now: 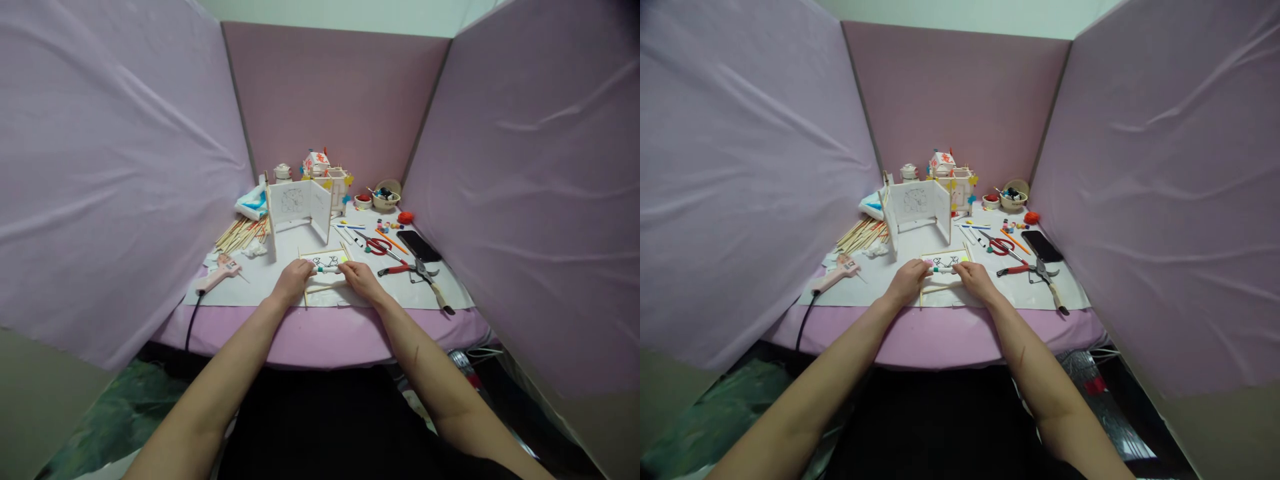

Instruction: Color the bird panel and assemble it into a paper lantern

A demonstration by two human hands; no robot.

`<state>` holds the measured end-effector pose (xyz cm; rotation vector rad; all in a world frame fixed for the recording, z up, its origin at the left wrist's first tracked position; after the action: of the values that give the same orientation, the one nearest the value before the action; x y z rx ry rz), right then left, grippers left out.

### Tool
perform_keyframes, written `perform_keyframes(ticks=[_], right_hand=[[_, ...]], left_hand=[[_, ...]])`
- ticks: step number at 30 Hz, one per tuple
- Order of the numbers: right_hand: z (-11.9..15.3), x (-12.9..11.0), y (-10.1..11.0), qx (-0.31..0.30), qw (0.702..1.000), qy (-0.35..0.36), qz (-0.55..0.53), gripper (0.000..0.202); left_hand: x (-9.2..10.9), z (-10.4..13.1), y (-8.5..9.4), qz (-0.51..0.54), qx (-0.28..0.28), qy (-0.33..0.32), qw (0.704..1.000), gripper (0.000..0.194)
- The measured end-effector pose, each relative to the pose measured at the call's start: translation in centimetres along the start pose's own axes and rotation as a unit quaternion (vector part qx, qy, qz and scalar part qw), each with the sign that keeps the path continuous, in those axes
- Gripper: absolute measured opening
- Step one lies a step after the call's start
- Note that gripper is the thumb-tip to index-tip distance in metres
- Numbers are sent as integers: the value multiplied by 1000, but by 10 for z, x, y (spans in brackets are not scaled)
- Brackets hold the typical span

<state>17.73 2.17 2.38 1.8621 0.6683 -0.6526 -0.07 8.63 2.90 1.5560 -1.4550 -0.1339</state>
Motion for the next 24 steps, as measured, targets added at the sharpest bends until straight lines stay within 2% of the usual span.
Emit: perform_keyframes(ticks=[6, 8, 11, 13, 15, 17, 19, 21, 24], right_hand=[[1, -3, 0, 5, 1000, -9, 6, 40], [0, 4, 6, 28, 999, -27, 20, 38], [-7, 31, 32, 112, 988, -94, 57, 38], [-15, 54, 55, 167, 970, -148, 91, 42], [-28, 73, 74, 186, 956, -190, 126, 44], [-41, 83, 86, 184, 946, -217, 153, 47], [-49, 83, 89, 167, 936, -233, 206, 59], [-50, 75, 82, 131, 925, -228, 275, 59], [-38, 54, 56, 61, 920, -191, 338, 37]], left_hand=[[-3, -6, -2, -2, 26, 25, 999, 15], [-10, -7, 2, -11, 52, 49, 997, 26], [-28, -3, 16, -44, 116, 112, 986, 43], [-40, 3, 26, -71, 142, 156, 975, 35], [-48, 7, 30, -96, 139, 190, 967, 22], [-53, 10, 30, -114, 120, 217, 962, 14], [-53, 12, 29, -127, 99, 235, 958, 17], [-49, 11, 27, -136, 80, 244, 957, 20], [-40, 10, 23, -145, 57, 242, 958, 28]])
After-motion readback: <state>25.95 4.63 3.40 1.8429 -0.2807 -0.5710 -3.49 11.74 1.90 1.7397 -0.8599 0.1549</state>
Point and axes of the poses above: each hand's wrist, its own z-axis away from the middle knuckle, its own y-axis out of the back of the hand, x = y × z, the point moved 7 cm from there along -z, towards the middle knuckle, and after that the axes turned 13 degrees about z, right-handed, at the moved point
